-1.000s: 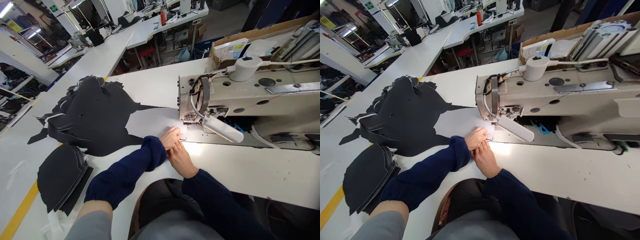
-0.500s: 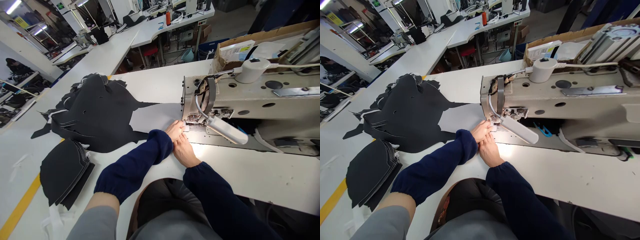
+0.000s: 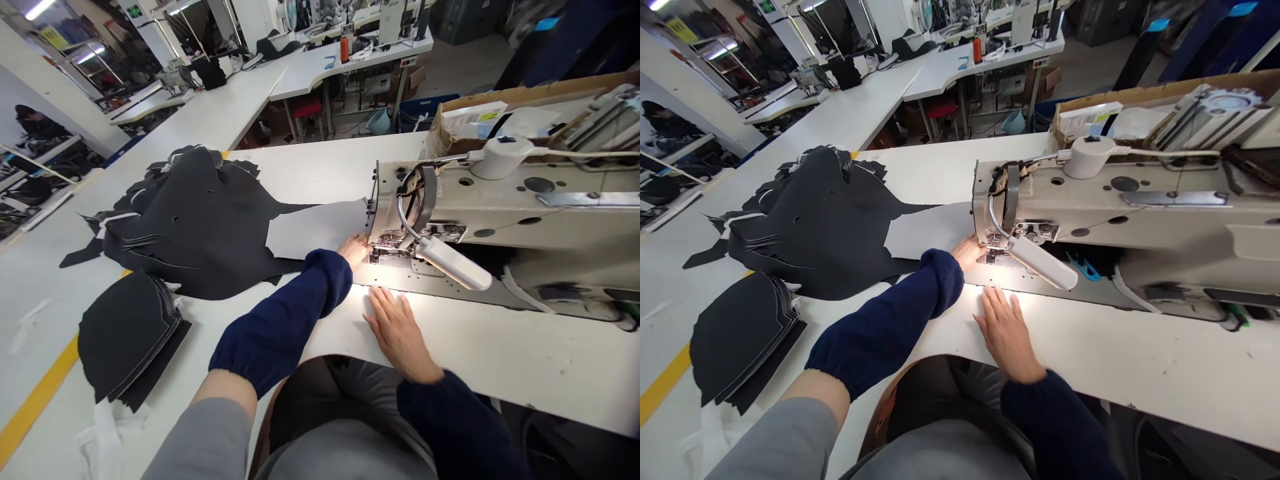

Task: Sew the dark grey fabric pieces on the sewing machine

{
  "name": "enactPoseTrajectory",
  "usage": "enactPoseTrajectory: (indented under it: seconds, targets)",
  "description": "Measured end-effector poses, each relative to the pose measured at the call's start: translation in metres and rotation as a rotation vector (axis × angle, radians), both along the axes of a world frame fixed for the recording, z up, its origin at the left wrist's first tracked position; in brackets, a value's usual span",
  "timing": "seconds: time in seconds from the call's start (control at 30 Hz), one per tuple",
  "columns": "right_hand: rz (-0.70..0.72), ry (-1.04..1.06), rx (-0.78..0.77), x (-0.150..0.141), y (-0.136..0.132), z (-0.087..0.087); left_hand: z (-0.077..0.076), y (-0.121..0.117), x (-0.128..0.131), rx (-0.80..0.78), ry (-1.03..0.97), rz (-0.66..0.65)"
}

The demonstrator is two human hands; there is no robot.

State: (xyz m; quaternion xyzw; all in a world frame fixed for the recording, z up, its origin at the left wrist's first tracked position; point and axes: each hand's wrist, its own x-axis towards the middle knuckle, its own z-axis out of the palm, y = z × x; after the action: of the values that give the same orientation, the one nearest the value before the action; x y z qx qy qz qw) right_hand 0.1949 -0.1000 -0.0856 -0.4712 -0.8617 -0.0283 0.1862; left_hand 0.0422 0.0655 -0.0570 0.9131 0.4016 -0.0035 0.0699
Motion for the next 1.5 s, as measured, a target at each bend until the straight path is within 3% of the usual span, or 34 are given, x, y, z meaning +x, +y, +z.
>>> enactPoseTrajectory:
  seconds: [0.1,0.17,0.43,0.9,1.03,1.27,1.4,1.5]
  targets:
    - [-0.075,-0.041,0.04,0.021,-0.033,0.0,0.004,-0.001,0.0,0.012,0.062,-0.004]
    - [-0.118,-0.068,0.041,0.023,-0.041,0.001,0.007,-0.002,0.001,0.018,0.095,-0.016]
    - [-0.165,-0.103,0.036,0.011,-0.037,0.008,0.008,-0.002,0.003,0.05,0.166,-0.055]
    - [-0.145,-0.163,0.109,0.013,-0.037,0.002,0.009,-0.016,0.009,0.029,0.024,0.077]
    - [-0.143,-0.162,0.106,0.014,-0.036,-0.001,0.012,-0.019,-0.007,0.007,-0.014,0.086]
    - [-0.134,-0.156,0.142,0.02,-0.035,-0.008,0.02,-0.027,-0.078,-0.126,0.074,0.504]
    - [-0.137,-0.077,0.129,0.02,-0.032,-0.011,0.019,-0.036,-0.083,-0.116,0.072,0.595]
    - [-0.115,0.171,0.031,0.012,-0.048,-0.003,0.025,-0.039,-0.081,-0.123,0.059,0.563]
